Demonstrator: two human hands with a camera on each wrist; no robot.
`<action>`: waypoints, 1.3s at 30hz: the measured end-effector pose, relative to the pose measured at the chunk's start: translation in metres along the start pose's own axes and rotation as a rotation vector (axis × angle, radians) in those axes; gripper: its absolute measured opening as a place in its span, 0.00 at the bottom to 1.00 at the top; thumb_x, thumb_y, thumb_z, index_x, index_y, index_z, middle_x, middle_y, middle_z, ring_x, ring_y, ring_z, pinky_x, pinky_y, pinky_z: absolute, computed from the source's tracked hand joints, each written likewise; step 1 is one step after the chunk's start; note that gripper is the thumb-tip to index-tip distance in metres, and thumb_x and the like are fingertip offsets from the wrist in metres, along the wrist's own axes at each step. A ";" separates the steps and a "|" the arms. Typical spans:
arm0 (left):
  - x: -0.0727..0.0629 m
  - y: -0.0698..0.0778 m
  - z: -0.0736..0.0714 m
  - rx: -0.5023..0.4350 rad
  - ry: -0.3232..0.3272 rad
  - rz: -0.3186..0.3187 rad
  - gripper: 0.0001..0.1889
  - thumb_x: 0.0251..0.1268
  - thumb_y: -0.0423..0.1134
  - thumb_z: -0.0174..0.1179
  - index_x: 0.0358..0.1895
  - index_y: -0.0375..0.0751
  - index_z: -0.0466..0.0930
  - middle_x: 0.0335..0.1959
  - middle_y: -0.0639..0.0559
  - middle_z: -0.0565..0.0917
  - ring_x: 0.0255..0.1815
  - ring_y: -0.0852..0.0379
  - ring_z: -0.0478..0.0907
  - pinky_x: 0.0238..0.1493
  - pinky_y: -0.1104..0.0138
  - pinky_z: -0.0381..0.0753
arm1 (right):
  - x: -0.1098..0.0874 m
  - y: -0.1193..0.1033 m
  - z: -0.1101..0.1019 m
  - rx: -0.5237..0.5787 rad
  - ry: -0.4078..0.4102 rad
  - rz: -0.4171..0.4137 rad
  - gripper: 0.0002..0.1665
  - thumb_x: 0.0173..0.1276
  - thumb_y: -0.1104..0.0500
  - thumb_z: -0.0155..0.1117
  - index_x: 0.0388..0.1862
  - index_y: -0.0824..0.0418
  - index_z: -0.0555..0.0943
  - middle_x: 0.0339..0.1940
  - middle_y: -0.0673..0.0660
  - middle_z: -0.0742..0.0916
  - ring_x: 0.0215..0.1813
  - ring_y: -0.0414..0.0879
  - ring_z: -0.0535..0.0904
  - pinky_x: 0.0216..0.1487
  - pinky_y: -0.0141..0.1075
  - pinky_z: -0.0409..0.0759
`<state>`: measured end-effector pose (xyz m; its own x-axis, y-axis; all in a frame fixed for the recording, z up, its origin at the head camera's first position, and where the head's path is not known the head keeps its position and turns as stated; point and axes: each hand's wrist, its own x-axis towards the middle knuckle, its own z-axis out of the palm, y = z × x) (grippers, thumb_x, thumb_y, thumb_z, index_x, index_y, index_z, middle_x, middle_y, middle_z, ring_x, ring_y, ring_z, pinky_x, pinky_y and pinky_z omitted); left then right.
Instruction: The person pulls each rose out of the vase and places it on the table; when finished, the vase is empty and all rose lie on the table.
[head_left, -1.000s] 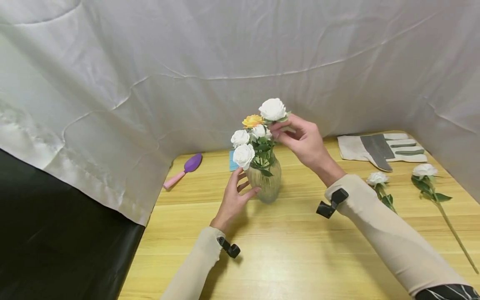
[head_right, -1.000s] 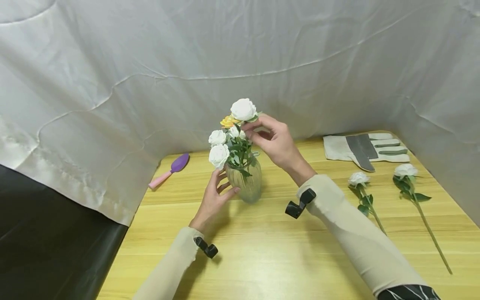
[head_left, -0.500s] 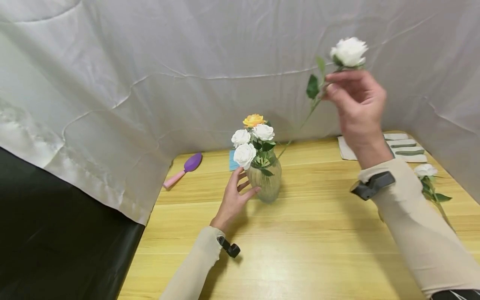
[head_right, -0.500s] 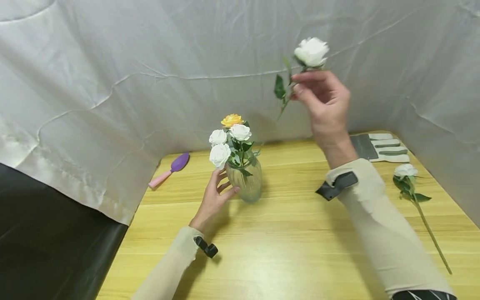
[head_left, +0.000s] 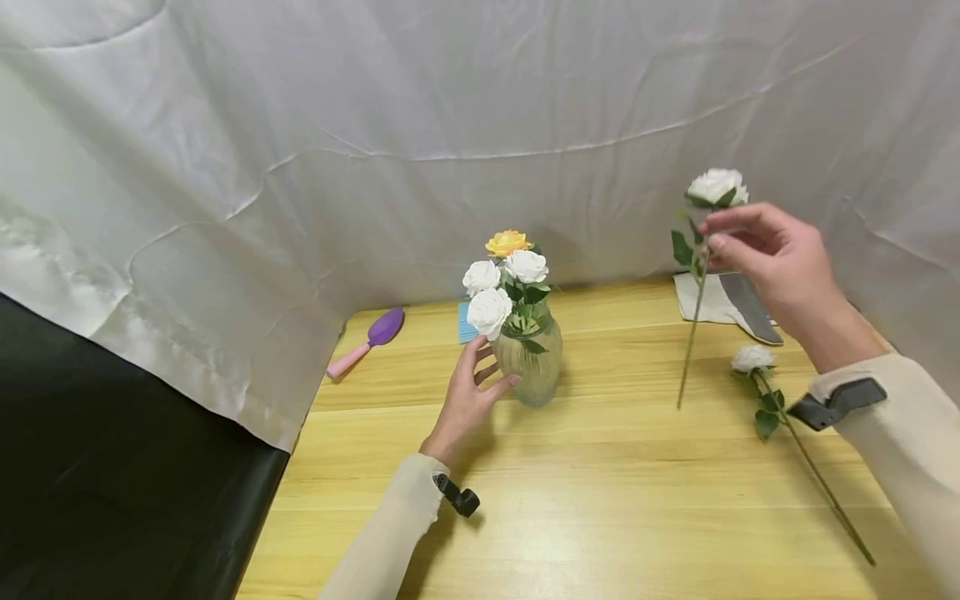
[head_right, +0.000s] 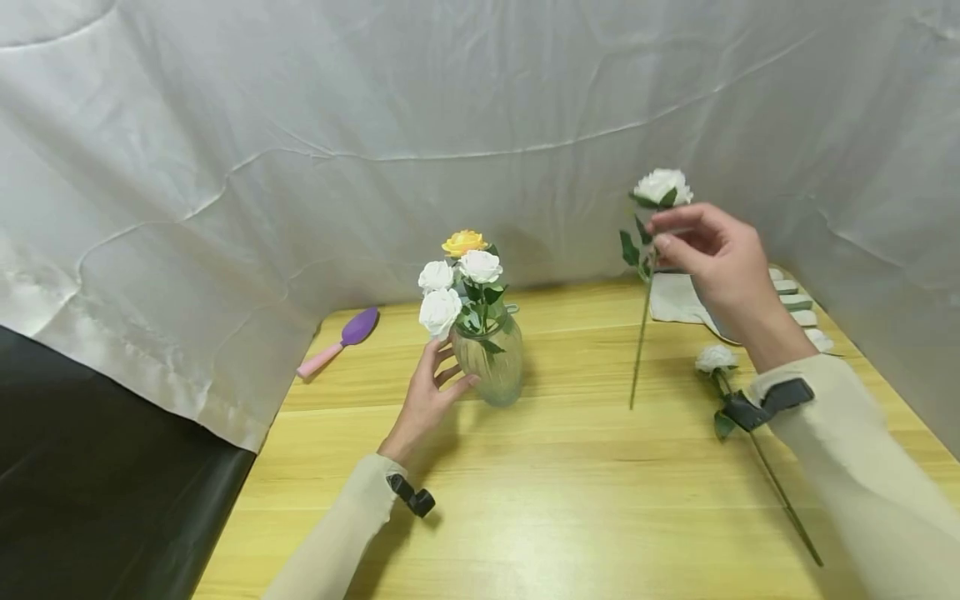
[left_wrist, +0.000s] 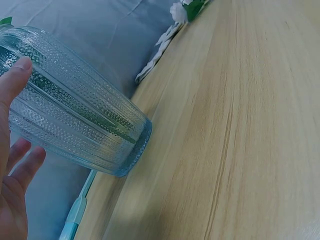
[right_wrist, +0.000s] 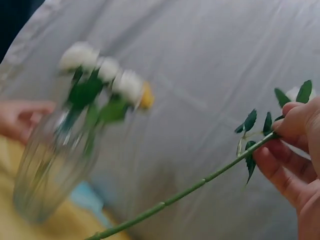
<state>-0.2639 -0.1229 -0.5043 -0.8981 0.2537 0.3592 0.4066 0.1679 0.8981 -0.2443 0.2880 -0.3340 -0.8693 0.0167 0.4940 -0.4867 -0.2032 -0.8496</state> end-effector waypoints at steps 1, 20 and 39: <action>0.000 0.000 0.000 0.002 -0.001 0.000 0.42 0.69 0.33 0.76 0.82 0.46 0.64 0.77 0.42 0.71 0.78 0.39 0.73 0.76 0.55 0.84 | -0.005 0.005 -0.007 -0.069 -0.021 0.031 0.14 0.76 0.75 0.66 0.59 0.74 0.83 0.52 0.55 0.92 0.45 0.42 0.90 0.47 0.29 0.93; 0.000 -0.002 0.000 -0.044 -0.008 -0.016 0.42 0.70 0.33 0.75 0.82 0.47 0.63 0.78 0.40 0.70 0.78 0.32 0.71 0.77 0.44 0.82 | -0.086 0.112 -0.056 -0.590 -0.263 0.454 0.22 0.85 0.60 0.64 0.70 0.71 0.78 0.58 0.48 0.89 0.47 0.36 0.88 0.47 0.36 0.95; 0.000 0.000 0.001 -0.063 -0.005 -0.036 0.41 0.71 0.33 0.75 0.82 0.46 0.63 0.79 0.38 0.70 0.78 0.30 0.71 0.77 0.38 0.80 | -0.110 0.139 -0.057 -0.660 -0.284 0.600 0.22 0.85 0.64 0.61 0.70 0.76 0.76 0.56 0.72 0.88 0.39 0.40 0.88 0.42 0.36 0.95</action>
<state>-0.2638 -0.1219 -0.5046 -0.9112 0.2535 0.3248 0.3622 0.1170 0.9247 -0.2216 0.3140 -0.5170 -0.9797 -0.1683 -0.1088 0.0107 0.4983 -0.8669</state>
